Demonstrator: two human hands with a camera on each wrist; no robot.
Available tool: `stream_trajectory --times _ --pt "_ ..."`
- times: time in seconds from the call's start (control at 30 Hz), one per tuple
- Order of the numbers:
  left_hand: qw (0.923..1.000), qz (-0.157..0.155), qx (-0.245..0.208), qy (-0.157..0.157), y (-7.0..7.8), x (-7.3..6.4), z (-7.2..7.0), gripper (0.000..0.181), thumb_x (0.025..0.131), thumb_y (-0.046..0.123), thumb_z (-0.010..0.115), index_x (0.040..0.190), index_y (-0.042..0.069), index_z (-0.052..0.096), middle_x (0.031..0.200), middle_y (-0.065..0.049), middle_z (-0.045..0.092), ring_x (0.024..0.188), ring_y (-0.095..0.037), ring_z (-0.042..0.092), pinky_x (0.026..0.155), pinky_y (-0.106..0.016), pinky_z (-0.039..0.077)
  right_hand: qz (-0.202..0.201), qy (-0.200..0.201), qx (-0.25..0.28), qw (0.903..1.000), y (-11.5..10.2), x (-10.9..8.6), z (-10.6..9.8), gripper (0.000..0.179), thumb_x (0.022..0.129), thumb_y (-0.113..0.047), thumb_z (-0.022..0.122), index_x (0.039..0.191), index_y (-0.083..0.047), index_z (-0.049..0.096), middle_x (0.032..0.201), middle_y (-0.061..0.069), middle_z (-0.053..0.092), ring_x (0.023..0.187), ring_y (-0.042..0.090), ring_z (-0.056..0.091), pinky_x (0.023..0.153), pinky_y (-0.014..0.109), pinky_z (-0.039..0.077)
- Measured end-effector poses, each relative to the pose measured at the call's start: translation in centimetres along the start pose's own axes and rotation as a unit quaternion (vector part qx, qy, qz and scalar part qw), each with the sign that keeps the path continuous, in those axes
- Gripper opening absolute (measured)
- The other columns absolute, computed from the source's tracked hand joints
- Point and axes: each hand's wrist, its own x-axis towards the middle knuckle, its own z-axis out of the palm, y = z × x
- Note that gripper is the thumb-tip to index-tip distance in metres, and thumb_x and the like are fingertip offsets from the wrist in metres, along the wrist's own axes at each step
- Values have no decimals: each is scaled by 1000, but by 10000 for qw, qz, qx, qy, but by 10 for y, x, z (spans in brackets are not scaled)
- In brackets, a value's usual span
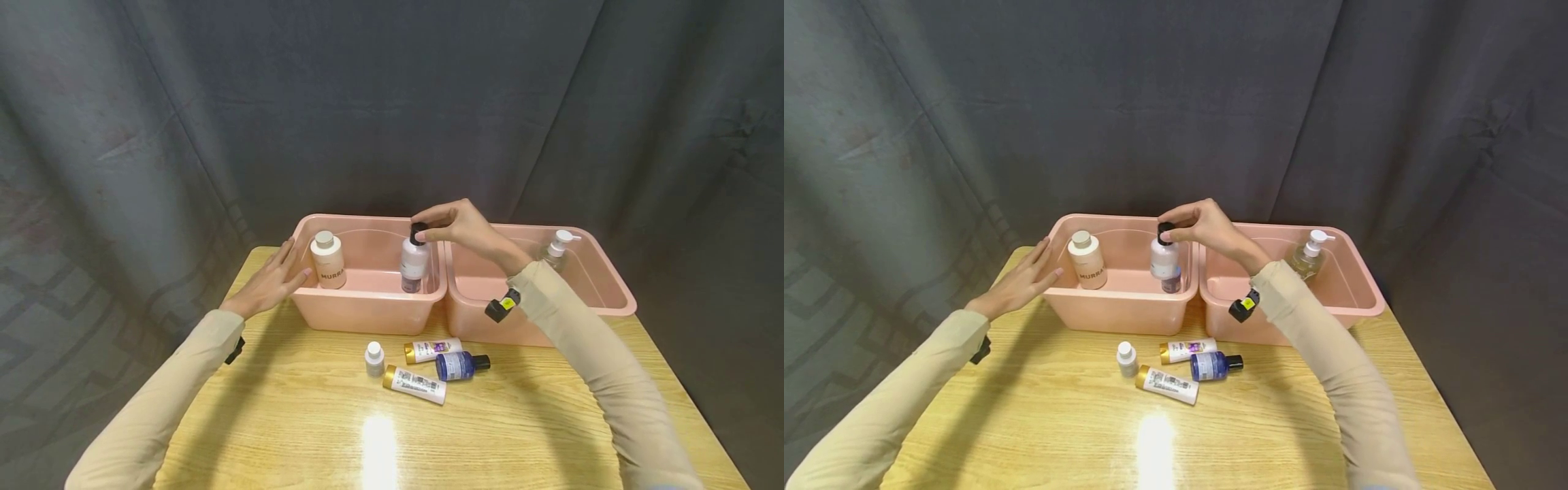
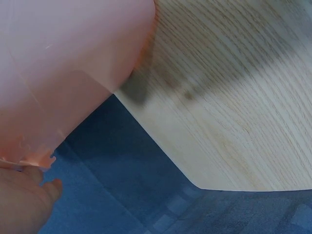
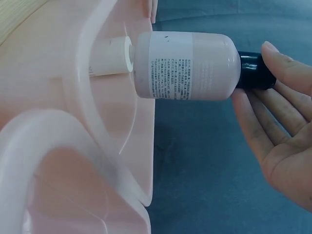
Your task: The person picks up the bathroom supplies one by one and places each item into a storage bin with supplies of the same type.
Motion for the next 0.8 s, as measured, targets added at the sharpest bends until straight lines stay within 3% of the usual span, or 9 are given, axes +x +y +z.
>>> stream_trajectory --times 0.4,0.8 --pt "9999 -100 -16 -100 0 -1 -1 81 103 54 37 157 0 9 165 -14 -7 148 -42 3 116 -59 12 67 8 3 10000 7 15 13 38 84 -12 81 119 -1 71 112 11 72 101 23 70 89 36 54" --pt "9999 -161 -18 -57 1 -2 -2 78 104 48 40 157 0 9 165 -14 -6 148 -42 4 116 -59 13 202 138 -112 9996 18 25 29 37 84 -8 80 119 -1 71 112 12 72 101 24 69 91 36 54"
